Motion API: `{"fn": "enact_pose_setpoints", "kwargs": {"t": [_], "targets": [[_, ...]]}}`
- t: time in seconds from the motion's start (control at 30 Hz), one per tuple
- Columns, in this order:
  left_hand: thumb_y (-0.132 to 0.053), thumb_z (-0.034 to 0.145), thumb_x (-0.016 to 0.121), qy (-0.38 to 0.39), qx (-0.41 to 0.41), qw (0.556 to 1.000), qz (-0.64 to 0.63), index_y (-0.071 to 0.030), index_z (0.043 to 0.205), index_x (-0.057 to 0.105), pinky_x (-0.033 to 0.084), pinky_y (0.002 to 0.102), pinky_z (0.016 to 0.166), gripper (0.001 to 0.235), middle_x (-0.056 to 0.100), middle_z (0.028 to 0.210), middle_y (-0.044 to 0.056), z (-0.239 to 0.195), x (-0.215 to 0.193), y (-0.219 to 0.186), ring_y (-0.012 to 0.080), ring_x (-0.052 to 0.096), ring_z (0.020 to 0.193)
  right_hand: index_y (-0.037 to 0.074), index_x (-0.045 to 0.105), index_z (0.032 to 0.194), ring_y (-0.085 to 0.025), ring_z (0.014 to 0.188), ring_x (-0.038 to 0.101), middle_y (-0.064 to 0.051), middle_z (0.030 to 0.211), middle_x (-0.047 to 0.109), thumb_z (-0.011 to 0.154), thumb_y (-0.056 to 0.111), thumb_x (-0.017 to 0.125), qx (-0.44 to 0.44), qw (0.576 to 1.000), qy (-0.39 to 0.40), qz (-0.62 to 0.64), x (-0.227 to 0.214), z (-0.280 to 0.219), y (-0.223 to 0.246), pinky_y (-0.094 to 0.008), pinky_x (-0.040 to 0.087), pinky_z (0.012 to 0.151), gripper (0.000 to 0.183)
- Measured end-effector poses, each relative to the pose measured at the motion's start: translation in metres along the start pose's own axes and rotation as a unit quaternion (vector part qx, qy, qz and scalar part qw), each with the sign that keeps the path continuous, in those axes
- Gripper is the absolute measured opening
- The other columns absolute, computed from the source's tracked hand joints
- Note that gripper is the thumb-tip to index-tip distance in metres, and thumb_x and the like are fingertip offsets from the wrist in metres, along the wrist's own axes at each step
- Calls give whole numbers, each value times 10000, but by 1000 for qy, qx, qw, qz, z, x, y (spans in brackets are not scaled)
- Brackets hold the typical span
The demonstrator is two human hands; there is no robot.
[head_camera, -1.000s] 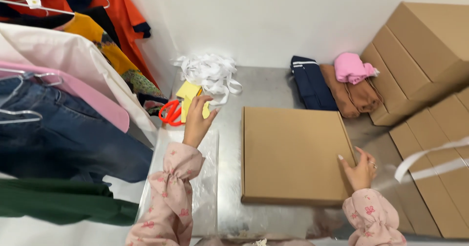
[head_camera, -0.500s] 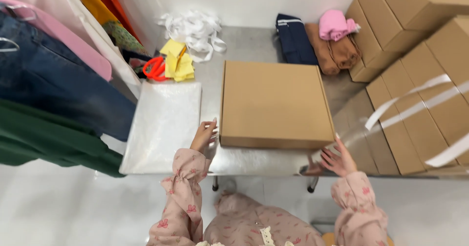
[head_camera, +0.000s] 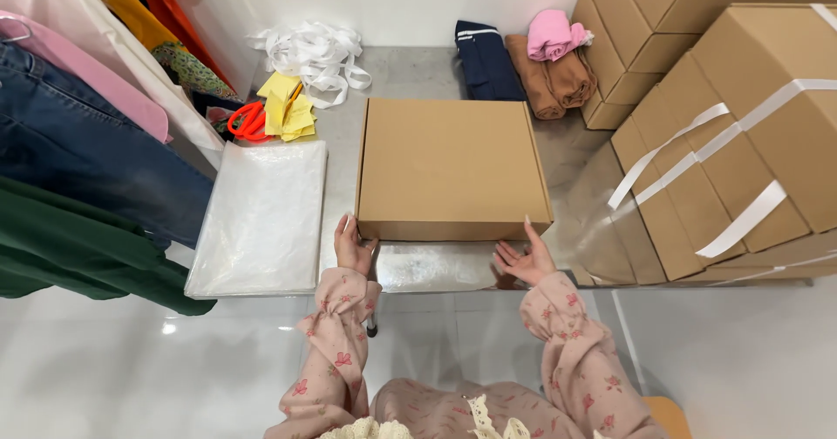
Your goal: The person places a folded brown garment into a clear plastic bag and smooths it out. They then retrieve a cardboard box, remove a white ribbon and a yellow tag, and open it. The person removes a checkered garment from a plastic bag inside the box, places the bag into the box, and closes the box.
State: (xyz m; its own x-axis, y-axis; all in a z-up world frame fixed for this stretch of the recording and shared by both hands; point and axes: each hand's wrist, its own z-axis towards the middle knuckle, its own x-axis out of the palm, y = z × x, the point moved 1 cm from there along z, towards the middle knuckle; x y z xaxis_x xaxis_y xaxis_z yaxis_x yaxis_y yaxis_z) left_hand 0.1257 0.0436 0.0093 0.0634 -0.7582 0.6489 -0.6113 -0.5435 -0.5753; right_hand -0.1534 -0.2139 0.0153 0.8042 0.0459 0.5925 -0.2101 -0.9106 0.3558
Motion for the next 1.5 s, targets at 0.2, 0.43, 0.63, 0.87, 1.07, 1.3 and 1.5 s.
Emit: {"fn": "enact_pose_setpoints", "kwargs": {"t": [0.2,0.43,0.63,0.87,1.07,1.3,1.5], "targets": [[-561,961,605,-134,-97,984,-62,-134,1608,180,175,742,1167,885,136,1697,68,28,-6,60,247,105,1567,287,-139,1583,-304,1455,366,-182,1601,273,782,510,882,20,998,7,65,-3,5,0,-546,355,1127,1316],[-586,974,578,-79,-95,990,-72,-80,1563,127,231,569,1201,898,209,1579,93,0,9,106,250,219,1517,248,37,1560,-241,1288,461,-122,1462,341,796,452,867,25,998,41,51,-10,-3,0,-444,372,1079,1146],[-340,838,697,-78,-111,980,-144,-129,1068,389,389,478,1037,439,334,1126,38,-33,9,101,235,433,1169,191,269,1403,-188,1144,491,-71,1293,366,829,379,831,46,997,58,27,-24,2,0,-393,400,1056,825],[-142,792,760,-20,-70,984,-164,-131,1066,469,385,446,1078,400,439,1149,47,-61,4,107,234,495,1162,206,463,1157,-156,1151,514,-2,1228,433,864,303,813,3,999,41,3,-51,4,-25,-354,437,938,467],[-200,836,761,60,-22,990,-128,-160,930,645,522,347,984,155,596,1007,-13,-126,63,56,177,600,1054,194,641,1084,-111,1073,664,65,1142,674,922,266,762,-45,993,107,11,-9,-36,8,-325,507,888,214],[-373,937,679,130,17,986,-104,-112,1110,648,493,527,1067,315,557,1226,67,-115,97,20,327,546,1299,162,589,1059,-194,1215,645,-5,1185,651,901,230,747,-128,981,144,-33,80,-95,44,-369,535,978,234],[-358,895,741,81,26,995,-55,-202,1121,607,501,559,1029,305,425,1252,27,-66,108,44,313,481,1286,194,674,889,-220,1184,677,-15,1070,696,922,182,729,-188,968,161,-36,116,-90,52,-397,541,1006,65]]}}
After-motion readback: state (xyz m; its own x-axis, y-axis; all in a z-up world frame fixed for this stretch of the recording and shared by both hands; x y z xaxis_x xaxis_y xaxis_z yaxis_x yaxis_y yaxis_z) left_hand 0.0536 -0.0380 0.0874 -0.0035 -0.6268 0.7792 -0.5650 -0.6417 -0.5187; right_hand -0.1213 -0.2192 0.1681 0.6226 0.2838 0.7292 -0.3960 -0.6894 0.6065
